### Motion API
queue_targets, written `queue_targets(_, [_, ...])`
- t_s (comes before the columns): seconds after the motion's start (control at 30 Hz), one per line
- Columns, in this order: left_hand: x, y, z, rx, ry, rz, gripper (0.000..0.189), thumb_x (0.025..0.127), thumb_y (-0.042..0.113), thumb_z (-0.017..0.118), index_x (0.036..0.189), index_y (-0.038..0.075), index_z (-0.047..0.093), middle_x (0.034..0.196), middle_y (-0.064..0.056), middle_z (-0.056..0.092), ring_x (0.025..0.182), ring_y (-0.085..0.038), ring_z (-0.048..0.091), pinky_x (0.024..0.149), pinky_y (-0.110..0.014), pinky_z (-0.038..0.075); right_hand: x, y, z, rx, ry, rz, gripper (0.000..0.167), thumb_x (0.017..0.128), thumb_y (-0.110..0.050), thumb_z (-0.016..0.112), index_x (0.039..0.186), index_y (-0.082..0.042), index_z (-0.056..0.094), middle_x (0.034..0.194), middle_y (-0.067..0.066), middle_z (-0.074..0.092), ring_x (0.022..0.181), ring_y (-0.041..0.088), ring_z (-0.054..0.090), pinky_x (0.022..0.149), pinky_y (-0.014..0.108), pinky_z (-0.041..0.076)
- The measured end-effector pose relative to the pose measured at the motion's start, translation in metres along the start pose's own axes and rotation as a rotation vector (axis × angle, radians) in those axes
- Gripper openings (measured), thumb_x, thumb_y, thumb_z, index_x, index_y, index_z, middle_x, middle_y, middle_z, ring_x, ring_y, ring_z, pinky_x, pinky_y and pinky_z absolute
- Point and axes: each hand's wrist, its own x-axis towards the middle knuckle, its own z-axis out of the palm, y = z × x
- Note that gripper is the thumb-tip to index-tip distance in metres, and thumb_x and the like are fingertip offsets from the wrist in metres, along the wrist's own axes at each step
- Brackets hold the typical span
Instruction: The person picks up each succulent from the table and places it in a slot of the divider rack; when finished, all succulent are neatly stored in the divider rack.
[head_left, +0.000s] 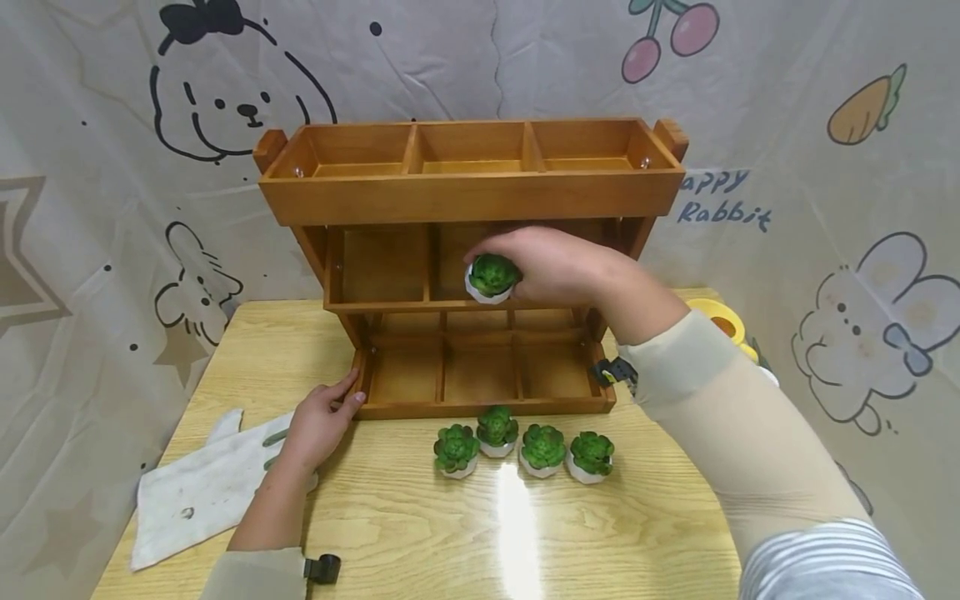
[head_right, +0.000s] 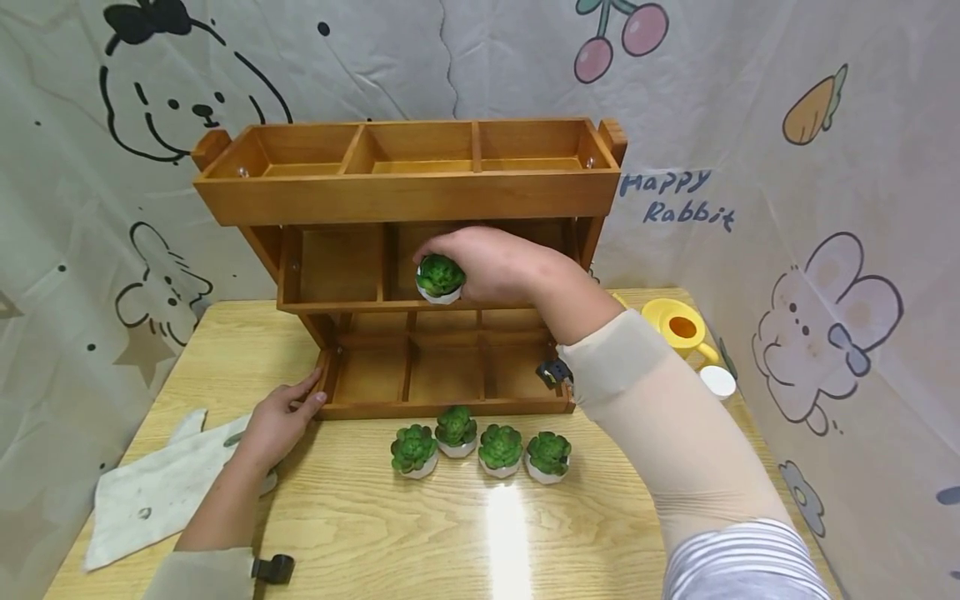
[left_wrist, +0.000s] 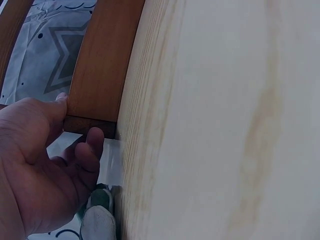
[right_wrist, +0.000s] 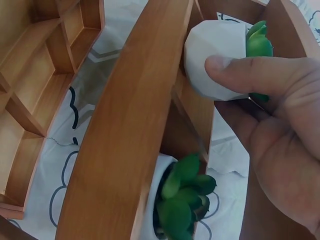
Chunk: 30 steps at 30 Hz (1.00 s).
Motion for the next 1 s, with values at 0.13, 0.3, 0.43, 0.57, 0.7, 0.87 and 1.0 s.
queue_targets(0.13, [0.000,-0.001,0.001,-0.006,-0.003,-0.001,0.061,0.107,0.048,0.054,0.160,0.019,0.041,0.109,-0.013,0.059,0.097,-0.026,0.061,0.074,-0.037,0.049,0.008,0.002,0.002,-0.024,-0.018,0.000,0.066,0.083,0.012,0.067,0.142,-0.017,0.063,0.133,0.000,0.064,0.121,0.017,0.058,0.107,0.041,0.045])
queue_targets(0.3, [0.000,-0.002,0.002,-0.016,-0.006,-0.011,0.061,0.107,0.048,0.054,0.160,0.021,0.041,0.109,-0.012,0.059,0.097,-0.025,0.061,0.072,-0.036,0.049,0.018,0.002,0.006,-0.063,-0.021,-0.045,0.062,0.086,0.015,0.062,0.141,-0.013,0.063,0.136,0.004,0.063,0.124,0.020,0.058,0.109,0.042,0.044])
queue_targets(0.43, [0.001,-0.003,0.002,-0.011,0.004,-0.015,0.060,0.107,0.049,0.054,0.160,0.022,0.042,0.108,-0.012,0.059,0.095,-0.026,0.059,0.073,-0.037,0.048,0.026,0.002,0.010,-0.094,-0.036,-0.054,0.064,0.086,0.020,0.057,0.142,-0.011,0.062,0.139,0.007,0.062,0.129,0.023,0.056,0.111,0.042,0.043])
queue_targets(0.57, [0.001,-0.004,0.002,-0.005,0.010,-0.006,0.061,0.107,0.050,0.054,0.160,0.022,0.043,0.110,-0.012,0.060,0.096,-0.026,0.060,0.075,-0.037,0.049,0.032,0.002,0.013,-0.125,-0.052,-0.050,0.065,0.086,0.019,0.056,0.143,-0.011,0.061,0.142,0.009,0.060,0.133,0.025,0.053,0.112,0.042,0.042])
queue_targets(0.7, [0.001,-0.004,0.002,-0.004,0.008,0.005,0.064,0.106,0.054,0.052,0.160,0.021,0.042,0.112,-0.012,0.060,0.097,-0.025,0.061,0.076,-0.037,0.049,0.036,0.003,0.015,-0.147,-0.062,-0.047,0.064,0.088,0.015,0.059,0.145,-0.013,0.060,0.144,0.009,0.058,0.135,0.026,0.052,0.113,0.041,0.040])
queue_targets(0.87, [0.002,-0.004,0.002,-0.006,0.013,0.005,0.063,0.106,0.054,0.052,0.159,0.021,0.043,0.110,-0.012,0.060,0.096,-0.025,0.060,0.076,-0.038,0.049,0.039,0.005,0.019,-0.151,-0.074,-0.015,0.066,0.088,0.015,0.058,0.147,-0.016,0.059,0.146,0.008,0.056,0.135,0.027,0.051,0.114,0.042,0.040])
queue_targets(1.0, [0.002,-0.006,0.002,-0.005,0.012,0.003,0.063,0.106,0.054,0.052,0.159,0.022,0.043,0.113,-0.013,0.060,0.098,-0.026,0.061,0.077,-0.039,0.049,0.040,0.006,0.023,-0.139,-0.084,0.006,0.072,0.087,0.019,0.054,0.148,-0.018,0.057,0.150,0.007,0.054,0.138,0.026,0.049,0.116,0.041,0.038])
